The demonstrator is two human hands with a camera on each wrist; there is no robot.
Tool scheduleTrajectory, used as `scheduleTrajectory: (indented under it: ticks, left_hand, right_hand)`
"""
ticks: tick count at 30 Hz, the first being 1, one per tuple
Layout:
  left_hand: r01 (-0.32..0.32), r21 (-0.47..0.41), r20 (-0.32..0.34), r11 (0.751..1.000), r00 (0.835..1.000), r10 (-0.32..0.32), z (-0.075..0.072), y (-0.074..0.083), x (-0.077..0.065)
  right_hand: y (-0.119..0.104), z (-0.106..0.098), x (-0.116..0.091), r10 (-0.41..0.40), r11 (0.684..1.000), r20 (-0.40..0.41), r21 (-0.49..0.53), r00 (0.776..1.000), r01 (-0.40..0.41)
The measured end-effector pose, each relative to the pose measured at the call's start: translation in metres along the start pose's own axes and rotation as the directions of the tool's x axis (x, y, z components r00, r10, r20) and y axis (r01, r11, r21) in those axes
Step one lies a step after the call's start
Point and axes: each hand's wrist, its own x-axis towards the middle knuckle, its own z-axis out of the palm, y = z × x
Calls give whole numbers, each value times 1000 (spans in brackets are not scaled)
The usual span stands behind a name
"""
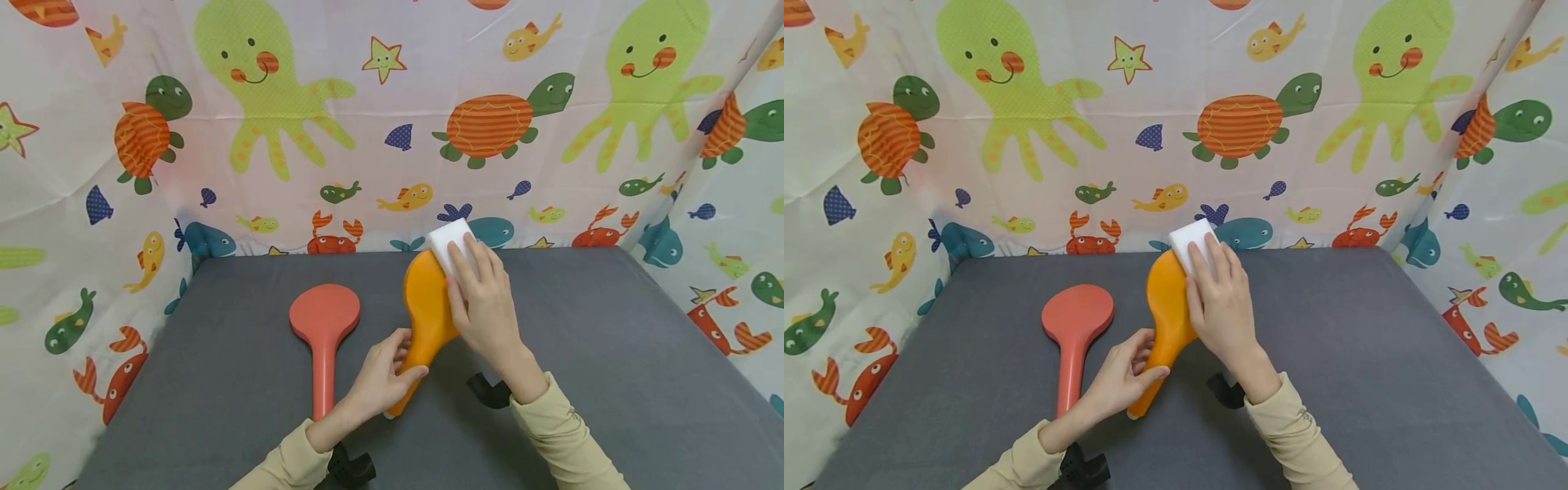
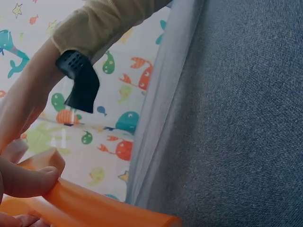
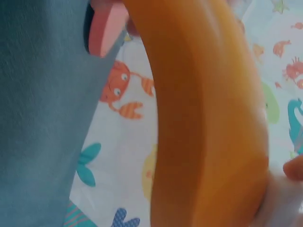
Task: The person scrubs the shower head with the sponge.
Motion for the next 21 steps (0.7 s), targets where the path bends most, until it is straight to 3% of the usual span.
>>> scheduleTrajectory:
  ticks: [4,8,11,13,15,18,21]
  left_hand:
    - [-22,27,-26,999,999,22,-1,-1,1]
    - [-50,24,-37,998,998,51,0,-3,3]
    - [-65,35,-50,997,997,67,0,-3,3]
    - [-60,18,-50,998,997,61,0,-3,3]
    - [-47,-4,-43,999,998,47,0,-3,3]
    - [-25,-41,-26,999,999,24,0,-2,2]
    - [-10,-51,-19,999,1000,9,-1,-1,0]
  right_hand:
    - [-13,6,-8,-161,986,62,40,985,159]
    - [-26,11,-16,-326,945,151,87,933,316]
    - [-30,13,-18,-389,921,184,105,903,376]
    - [-29,13,-16,-379,925,183,98,907,367]
    - [-24,11,-12,-330,944,155,79,931,321]
    - [-12,7,-3,-191,981,89,40,977,188]
    - [2,2,4,-28,999,10,26,1000,28]
